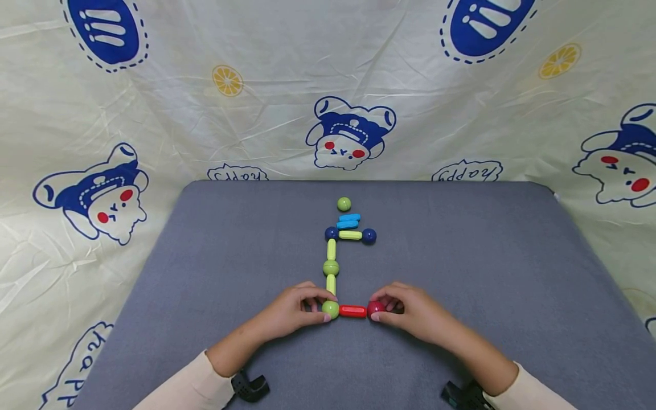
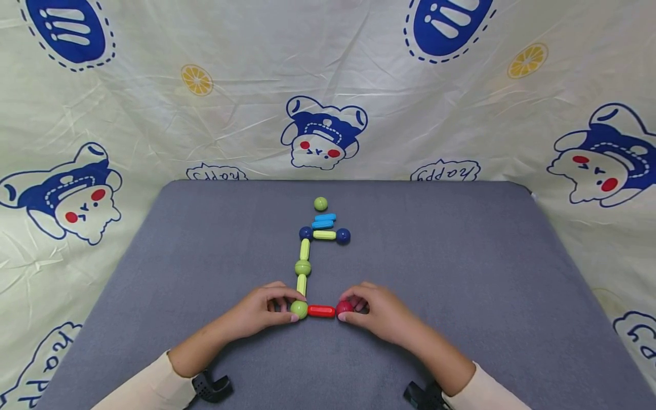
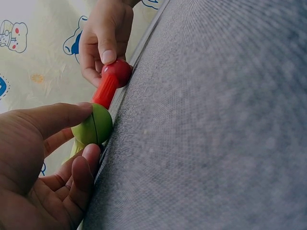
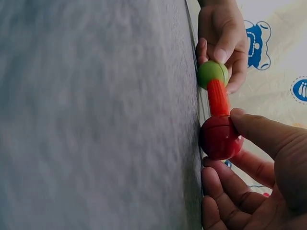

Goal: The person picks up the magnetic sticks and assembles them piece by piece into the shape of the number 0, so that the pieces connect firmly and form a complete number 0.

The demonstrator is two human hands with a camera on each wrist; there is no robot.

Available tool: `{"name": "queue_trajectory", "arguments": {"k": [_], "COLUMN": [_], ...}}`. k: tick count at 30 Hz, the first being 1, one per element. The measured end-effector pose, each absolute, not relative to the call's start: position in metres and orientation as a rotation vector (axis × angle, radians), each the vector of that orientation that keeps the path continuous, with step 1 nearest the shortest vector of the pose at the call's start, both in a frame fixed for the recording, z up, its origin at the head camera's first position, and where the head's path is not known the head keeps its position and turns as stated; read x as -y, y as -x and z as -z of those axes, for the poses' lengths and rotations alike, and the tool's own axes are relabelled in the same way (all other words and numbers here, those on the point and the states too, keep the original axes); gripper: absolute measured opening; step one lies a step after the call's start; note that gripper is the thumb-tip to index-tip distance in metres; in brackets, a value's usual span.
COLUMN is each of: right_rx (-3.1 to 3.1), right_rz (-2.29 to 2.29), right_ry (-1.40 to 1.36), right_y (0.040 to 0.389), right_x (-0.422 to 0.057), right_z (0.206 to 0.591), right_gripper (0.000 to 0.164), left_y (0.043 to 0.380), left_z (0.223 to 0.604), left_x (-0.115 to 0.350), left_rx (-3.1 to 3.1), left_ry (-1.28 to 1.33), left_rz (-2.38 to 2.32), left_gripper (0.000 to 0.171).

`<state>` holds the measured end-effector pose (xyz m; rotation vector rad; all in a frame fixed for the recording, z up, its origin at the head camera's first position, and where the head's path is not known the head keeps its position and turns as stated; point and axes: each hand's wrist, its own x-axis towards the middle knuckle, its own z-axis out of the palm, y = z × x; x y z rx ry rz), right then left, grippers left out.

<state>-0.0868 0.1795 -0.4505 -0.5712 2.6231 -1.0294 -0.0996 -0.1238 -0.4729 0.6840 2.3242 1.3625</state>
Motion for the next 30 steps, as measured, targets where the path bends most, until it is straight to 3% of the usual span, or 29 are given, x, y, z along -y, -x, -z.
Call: {"name": "queue_trajectory", "arguments": {"k": [30], "right_rx": [-2.602], "right_rz": [1.047], "right_ry": [0.567], "right_y": [0.0814], "right_x": [-0.1806], "right_z": [0.4541], "right_gripper": [0.036], "left_y": [0.0995], "left_z": [0.4724], "left_x": [0.1240], "left_rx": [-2.330], "left_ry": [-0.675], "left_rz": [-1.345], "left_gripper": [0.029]}}
